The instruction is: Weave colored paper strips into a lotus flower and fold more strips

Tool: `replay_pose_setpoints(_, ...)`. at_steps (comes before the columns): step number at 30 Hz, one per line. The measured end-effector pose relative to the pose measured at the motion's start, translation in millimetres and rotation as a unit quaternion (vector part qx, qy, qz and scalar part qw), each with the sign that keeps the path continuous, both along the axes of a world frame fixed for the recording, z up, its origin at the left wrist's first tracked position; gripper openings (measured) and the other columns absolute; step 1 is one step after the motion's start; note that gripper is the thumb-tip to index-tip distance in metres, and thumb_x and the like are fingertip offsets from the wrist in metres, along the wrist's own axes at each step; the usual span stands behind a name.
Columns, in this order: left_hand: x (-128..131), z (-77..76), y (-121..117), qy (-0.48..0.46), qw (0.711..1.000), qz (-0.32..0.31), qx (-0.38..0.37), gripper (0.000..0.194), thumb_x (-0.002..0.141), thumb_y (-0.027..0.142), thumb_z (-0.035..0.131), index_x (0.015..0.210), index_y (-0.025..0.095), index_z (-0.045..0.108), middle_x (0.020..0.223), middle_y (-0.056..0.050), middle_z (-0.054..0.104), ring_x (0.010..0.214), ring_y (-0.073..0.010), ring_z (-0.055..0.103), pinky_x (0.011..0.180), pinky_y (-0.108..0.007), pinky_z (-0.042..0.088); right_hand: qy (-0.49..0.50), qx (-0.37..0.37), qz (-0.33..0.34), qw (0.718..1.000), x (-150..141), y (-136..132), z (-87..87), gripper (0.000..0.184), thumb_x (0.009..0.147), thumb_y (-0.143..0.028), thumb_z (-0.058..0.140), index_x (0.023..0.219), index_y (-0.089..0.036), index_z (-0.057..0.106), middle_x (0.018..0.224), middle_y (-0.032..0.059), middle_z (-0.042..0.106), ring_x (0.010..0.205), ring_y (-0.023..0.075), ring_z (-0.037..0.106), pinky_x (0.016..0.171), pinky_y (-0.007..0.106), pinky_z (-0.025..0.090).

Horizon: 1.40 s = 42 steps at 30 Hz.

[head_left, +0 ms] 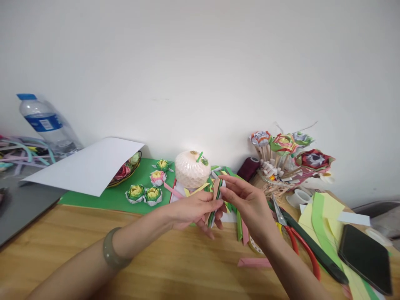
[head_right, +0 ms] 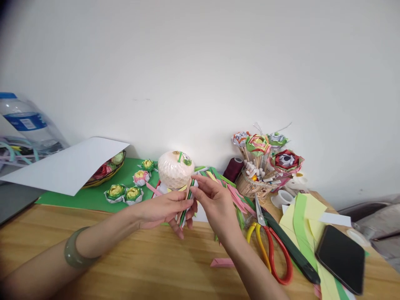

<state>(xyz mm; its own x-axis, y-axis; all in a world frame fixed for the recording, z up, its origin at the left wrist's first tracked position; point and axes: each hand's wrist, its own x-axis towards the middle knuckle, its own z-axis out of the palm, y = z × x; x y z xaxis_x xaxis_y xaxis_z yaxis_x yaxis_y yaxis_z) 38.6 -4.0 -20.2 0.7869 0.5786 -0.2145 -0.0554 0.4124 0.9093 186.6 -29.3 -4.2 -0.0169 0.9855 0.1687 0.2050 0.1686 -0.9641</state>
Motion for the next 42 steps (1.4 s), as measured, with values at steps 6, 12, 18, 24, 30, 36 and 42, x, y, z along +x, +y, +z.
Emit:
replay_pose_setpoints(6,1,-6.8,2,-0.036,0.998,-0.027,-0.046,0.034,0.070,0.046,0.064,0.076,0.015,0.051,0.074,0.001,0.049,0.067,-0.0129,0.055,0.066,-0.040,0.049,-0.005,0.005,-0.009,1.000,-4,-1,-3.2,0.024,0.077,-0.032,0.057,0.094,-0.017,0.058,0.077,0.0037,0.068,0.060,0.0145,0.062,0.050,0.024,0.048)
replay_pose_setpoints(12,-2,-9.0,6,-0.040,0.997,-0.058,-0.041,0.034,0.073,0.045,0.061,0.068,0.015,0.048,0.067,0.003,0.045,0.061,-0.0097,0.050,0.069,-0.041,0.049,-0.005,-0.024,0.069,0.997,7,8,-5.2,0.040,0.076,-0.032,0.060,0.112,-0.017,0.056,0.085,0.0039,0.068,0.081,0.0174,0.063,0.072,0.031,0.049)
replay_pose_setpoints(18,-5,-5.9,9,0.009,0.987,-0.159,-0.032,0.040,0.070,0.051,0.061,0.061,0.016,0.044,0.059,0.005,0.038,0.054,-0.0081,0.042,0.059,-0.034,0.051,-0.033,-0.038,0.211,0.976,31,21,-2.3,0.046,0.068,-0.035,0.070,0.112,-0.024,0.060,0.101,0.0025,0.066,0.093,0.0180,0.060,0.079,0.033,0.048)
replay_pose_setpoints(24,-8,-9.0,5,0.063,0.969,-0.235,-0.035,0.044,0.069,0.056,0.060,0.061,0.017,0.041,0.056,0.006,0.031,0.049,-0.0065,0.034,0.036,-0.017,0.033,-0.160,-0.024,0.220,0.962,32,-4,8.5,0.024,0.068,-0.036,0.069,0.083,-0.018,0.064,0.068,-0.0032,0.063,0.050,0.0088,0.054,0.047,0.021,0.046)
replay_pose_setpoints(30,-4,-12.6,-2,0.117,0.959,-0.253,-0.050,0.043,0.065,0.054,0.065,0.066,0.018,0.041,0.054,0.008,0.028,0.044,-0.0044,0.024,0.036,-0.016,0.014,-0.242,0.020,0.093,0.966,35,-44,-10.7,0.019,0.076,-0.037,0.061,0.080,-0.018,0.063,0.067,-0.0002,0.063,0.052,0.0106,0.058,0.033,0.015,0.042)
replay_pose_setpoints(36,6,-15.1,-13,0.107,0.975,-0.165,-0.099,0.043,0.072,0.054,0.057,0.087,0.014,0.059,0.063,0.004,0.038,0.047,-0.0038,0.026,0.037,-0.017,0.012,-0.144,0.036,0.061,0.987,43,-67,-34.8,0.017,0.081,-0.035,0.057,0.082,-0.018,0.059,0.071,0.0021,0.066,0.060,0.0121,0.062,0.041,0.016,0.049)
replay_pose_setpoints(42,12,-23.9,-20,0.134,0.966,-0.202,-0.091,0.046,0.067,0.057,0.059,0.078,0.013,0.061,0.060,0.002,0.044,0.045,-0.0067,0.040,0.032,-0.017,0.022,-0.187,0.065,0.065,0.978,50,-74,-36.8,0.019,0.082,-0.034,0.057,0.075,-0.016,0.058,0.066,0.0032,0.065,0.053,0.0113,0.061,0.047,0.019,0.049)
